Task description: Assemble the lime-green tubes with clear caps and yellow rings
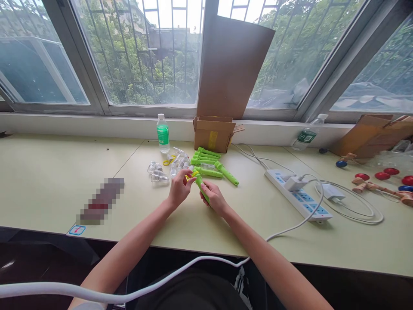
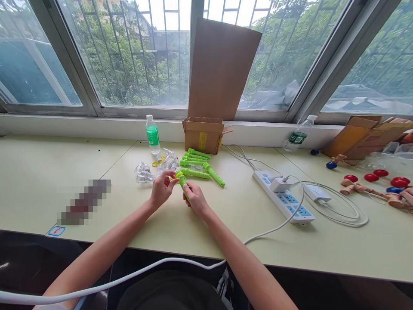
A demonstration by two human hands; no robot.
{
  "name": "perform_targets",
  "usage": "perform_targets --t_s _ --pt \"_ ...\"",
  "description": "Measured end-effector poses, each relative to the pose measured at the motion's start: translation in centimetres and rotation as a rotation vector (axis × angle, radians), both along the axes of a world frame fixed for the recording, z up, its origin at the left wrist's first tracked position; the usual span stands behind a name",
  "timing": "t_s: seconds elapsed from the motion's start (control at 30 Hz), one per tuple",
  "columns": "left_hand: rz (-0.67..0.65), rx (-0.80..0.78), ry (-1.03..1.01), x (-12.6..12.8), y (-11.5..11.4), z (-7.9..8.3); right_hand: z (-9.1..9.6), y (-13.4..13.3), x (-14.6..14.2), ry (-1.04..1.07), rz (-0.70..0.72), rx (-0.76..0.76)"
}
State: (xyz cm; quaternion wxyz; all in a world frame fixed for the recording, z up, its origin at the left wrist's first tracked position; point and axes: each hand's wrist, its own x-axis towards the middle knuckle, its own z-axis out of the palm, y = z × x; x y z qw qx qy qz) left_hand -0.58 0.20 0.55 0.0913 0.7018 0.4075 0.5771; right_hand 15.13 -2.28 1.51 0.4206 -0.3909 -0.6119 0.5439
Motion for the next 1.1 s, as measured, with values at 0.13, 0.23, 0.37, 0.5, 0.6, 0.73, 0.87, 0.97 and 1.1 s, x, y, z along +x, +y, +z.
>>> perform_targets --t_s 0.13,0.23,0.37,0.5,0.6,0.73,0.87,0.97,1.1 --pt "-0.036 -0.008 -0.053 0.0 0.0 0.1 0.3 -0.2 0.0 0.048 0.009 -0.028" --pt "-0.053 -0.008 -0.073 0.1 -0.1 0.2 0.4 -0.2 0.0 0.107 0.015 -0.053" --pt "-0.052 -0.012 -0.062 0.1 -0.2 0.4 0.4 -0.2 0.1 0.143 0.026 -0.072" --pt "-0.033 -0.026 -0.070 0.1 -0.3 0.4 0.4 -0.2 0.1 0.146 0.044 -0.072" --pt "-0.025 -0.029 -0.062 0.2 -0.4 0.5 0.4 -0.2 0.1 0.130 0.047 -0.066" --pt "-0.008 -0.012 -0.043 0.1 -0.4 0.5 0.2 -0.3 0.1 0.020 0.018 -0.045" --pt "0.006 0.032 -0.027 0.1 -0.4 0.2 -0.2 -0.1 0.0 -0.195 -0.163 0.151" --pt "0.017 0.061 0.024 0.1 -0.5 0.1 -0.5 0.0 0.1 -0.284 -0.201 0.281" --pt "0.045 0.069 0.076 0.2 -0.8 0.2 -0.6 0.0 0.1 -0.270 -0.220 0.301"
